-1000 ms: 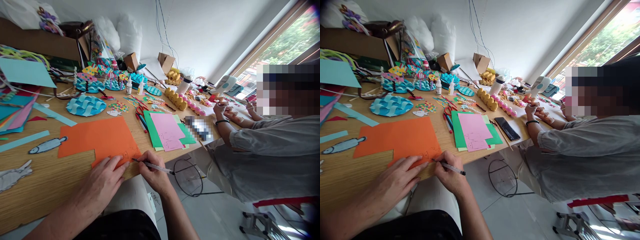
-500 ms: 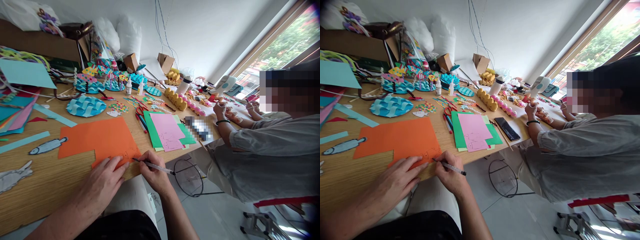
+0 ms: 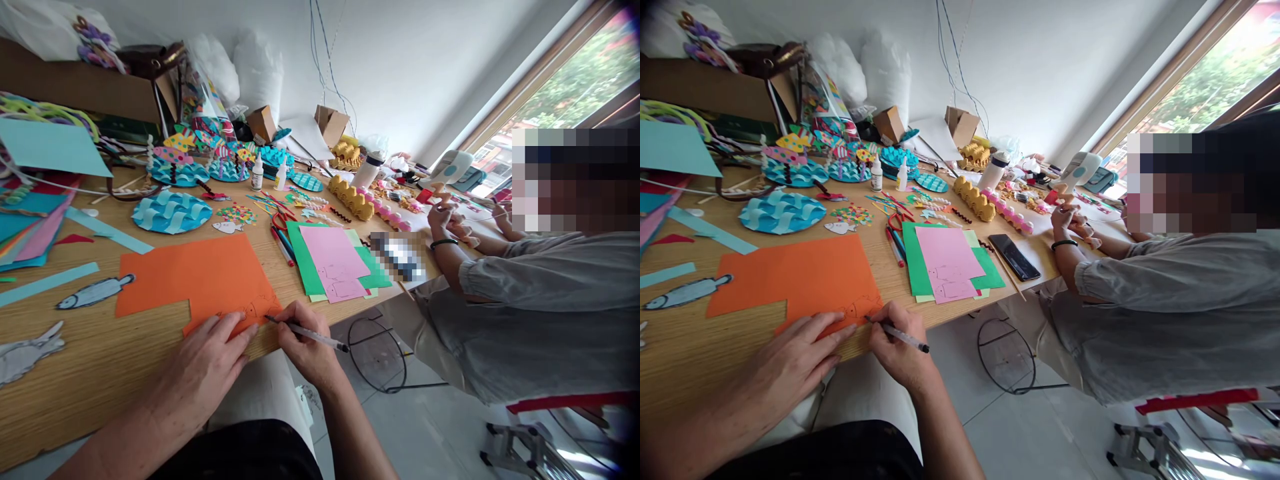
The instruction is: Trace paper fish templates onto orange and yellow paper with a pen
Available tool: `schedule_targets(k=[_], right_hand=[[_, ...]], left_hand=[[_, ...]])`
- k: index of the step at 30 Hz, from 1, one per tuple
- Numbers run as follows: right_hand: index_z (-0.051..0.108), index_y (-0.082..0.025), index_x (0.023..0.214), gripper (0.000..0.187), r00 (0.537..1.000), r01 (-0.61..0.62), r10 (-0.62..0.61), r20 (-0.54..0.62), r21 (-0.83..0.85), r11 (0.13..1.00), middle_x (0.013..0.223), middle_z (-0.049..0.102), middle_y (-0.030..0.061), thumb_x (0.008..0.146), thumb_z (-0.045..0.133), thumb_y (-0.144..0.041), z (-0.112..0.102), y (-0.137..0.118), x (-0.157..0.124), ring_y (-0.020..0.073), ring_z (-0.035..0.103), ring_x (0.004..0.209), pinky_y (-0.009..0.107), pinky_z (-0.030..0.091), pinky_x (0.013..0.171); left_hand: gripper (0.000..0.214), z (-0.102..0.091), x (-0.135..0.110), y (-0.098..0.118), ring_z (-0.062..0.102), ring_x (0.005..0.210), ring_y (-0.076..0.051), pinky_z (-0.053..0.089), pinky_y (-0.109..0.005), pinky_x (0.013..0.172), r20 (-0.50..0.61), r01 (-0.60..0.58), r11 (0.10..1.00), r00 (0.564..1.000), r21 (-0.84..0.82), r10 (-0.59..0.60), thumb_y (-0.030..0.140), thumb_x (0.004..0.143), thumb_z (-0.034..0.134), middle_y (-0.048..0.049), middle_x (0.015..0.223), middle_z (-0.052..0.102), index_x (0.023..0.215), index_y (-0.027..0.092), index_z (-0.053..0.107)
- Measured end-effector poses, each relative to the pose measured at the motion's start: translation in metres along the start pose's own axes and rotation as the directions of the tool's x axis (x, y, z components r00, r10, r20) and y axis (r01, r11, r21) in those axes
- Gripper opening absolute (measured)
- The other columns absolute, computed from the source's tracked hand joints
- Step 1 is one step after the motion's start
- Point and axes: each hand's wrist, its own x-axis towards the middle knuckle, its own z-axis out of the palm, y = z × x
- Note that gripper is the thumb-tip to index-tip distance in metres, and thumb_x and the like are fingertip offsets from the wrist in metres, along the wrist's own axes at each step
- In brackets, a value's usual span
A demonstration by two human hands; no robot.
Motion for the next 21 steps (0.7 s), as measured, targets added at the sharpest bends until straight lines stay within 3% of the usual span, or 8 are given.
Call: schedule_targets(k=[21], right_hand=[[0.055, -0.019, 0.065, 0.009, 1.0, 0.0, 0.0, -0.028, 0.028, 1.0, 0.051, 0.047, -0.0057, 0.069, 0.047, -0.015, -0.0012, -0.0013, 0.0014, 0.0072, 0.038, 0.043, 0.018, 0.028, 0.042]], left_hand=[[0.036, -0.003, 0.0005, -0.0003, 0.062, 0.094, -0.025, 0.052, -0.04, 0.082, 0.038, 0.017, 1.0, 0.999, 0.001, -0.017, 0.019, 0.083, 0.04, -0.0082, 0.112, 0.064, 0.111, 0.025, 0.063]])
